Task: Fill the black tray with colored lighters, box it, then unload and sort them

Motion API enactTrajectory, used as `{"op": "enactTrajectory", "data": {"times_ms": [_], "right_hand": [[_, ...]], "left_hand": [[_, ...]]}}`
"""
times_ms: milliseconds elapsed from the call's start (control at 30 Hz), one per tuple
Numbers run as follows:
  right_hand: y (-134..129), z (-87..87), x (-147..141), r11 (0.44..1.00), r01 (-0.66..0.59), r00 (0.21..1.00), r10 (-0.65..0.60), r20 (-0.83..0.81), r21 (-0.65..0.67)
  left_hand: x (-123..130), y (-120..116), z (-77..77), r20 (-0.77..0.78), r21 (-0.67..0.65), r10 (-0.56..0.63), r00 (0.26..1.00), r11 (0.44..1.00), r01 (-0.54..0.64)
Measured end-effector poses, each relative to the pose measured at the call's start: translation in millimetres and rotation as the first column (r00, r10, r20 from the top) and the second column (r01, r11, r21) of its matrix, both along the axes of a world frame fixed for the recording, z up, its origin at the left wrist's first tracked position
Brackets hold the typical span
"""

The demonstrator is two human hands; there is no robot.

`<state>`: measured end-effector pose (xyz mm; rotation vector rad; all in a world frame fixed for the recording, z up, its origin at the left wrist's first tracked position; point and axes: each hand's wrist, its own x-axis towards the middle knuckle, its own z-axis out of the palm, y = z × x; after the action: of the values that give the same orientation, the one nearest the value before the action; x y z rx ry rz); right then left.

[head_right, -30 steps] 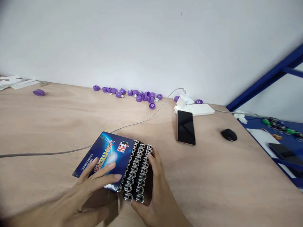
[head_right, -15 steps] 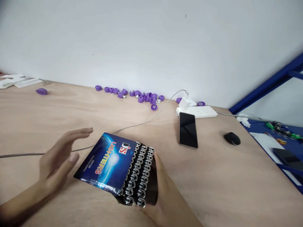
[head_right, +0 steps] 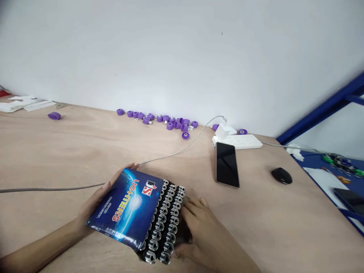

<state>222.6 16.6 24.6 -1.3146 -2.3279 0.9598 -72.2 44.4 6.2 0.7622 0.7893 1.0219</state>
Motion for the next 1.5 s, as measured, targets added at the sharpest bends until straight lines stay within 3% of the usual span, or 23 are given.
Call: {"op": "enactTrajectory", "data": {"times_ms": [100,267,367,500,600,700,767,967,1033,1100,1167,1233,1300,1367,1500], "right_hand": [[7.9,-1.3,-3.0,1.0,-0.016,0.996,0.018,-0.083,0.019],[9.6,-17.7,-3.1,0.998,-0.019,0.968,0.033,-0.249,0.06],[7.8,-21.4,-2.1,0.998,-0.039,0.967,0.049,-0.251,0.043],[4.0,-9.0,2.9,0.998,-0.044,0.989,0.049,-0.137,0.04],[6.1,5.3,4.2,0.985,0.031,0.973,0.008,-0.23,0.169],[17.2,17.1,-5.3,0.879,0.229,0.942,-0.092,-0.323,0.418],[27.0,22.1,-16.6,0.826,0.283,0.948,-0.166,-0.27,0.487],[39.4,23.5,-39.7,0.891,0.298,0.945,-0.224,-0.239,0.342],[37.9,22.9,-40.8,0.891,0.326,0.933,-0.247,-0.263,0.317],[36.4,23.1,-40.8,0.891,0.337,0.926,-0.255,-0.278,0.303],[35.5,24.0,-40.6,0.89,0.34,0.925,-0.257,-0.281,0.304],[35.2,25.1,-40.4,0.893,0.339,0.925,-0.261,-0.275,0.295],[35.0,25.7,-40.1,0.908,0.325,0.929,-0.255,-0.267,0.265],[34.7,25.3,-39.6,0.921,0.307,0.934,-0.243,-0.261,0.24],[34.4,23.3,-40.0,0.905,0.332,0.926,-0.26,-0.273,0.265]], "left_hand": [[0.6,0.4,-1.2,0.034,-0.019,-0.032,0.999,0.999,0.032],[0.0,-0.8,-5.3,0.052,-0.02,-0.035,0.998,0.999,0.036],[-0.8,0.5,-4.0,0.048,-0.032,-0.03,0.998,0.999,0.032],[-5.2,6.9,0.0,-0.091,-0.025,-0.044,0.995,0.999,0.042],[-8.8,11.2,0.0,-0.172,0.026,-0.041,0.984,0.999,0.047],[-9.6,11.7,-2.1,-0.18,0.038,-0.019,0.984,0.999,0.026],[-9.2,10.2,-4.0,-0.185,0.023,-0.001,0.983,1.0,0.005],[-12.6,8.2,2.0,-0.332,0.054,-0.005,0.943,0.998,0.024],[-13.9,10.2,14.3,-0.461,0.134,-0.008,0.887,0.988,0.079],[-11.8,12.8,32.4,-0.642,0.258,0.021,0.766,0.947,0.19],[-3.7,14.7,53.1,-0.809,0.384,0.121,0.575,0.85,0.361],[11.3,14.8,72.0,-0.894,0.396,0.175,0.412,0.739,0.545],[30.7,13.2,85.0,-0.928,0.352,0.157,0.338,0.665,0.658],[49.2,11.0,90.4,-0.942,0.33,0.174,0.287,0.636,0.698],[67.0,9.2,85.6,-0.935,0.354,0.226,0.272,0.6,0.717]]}}
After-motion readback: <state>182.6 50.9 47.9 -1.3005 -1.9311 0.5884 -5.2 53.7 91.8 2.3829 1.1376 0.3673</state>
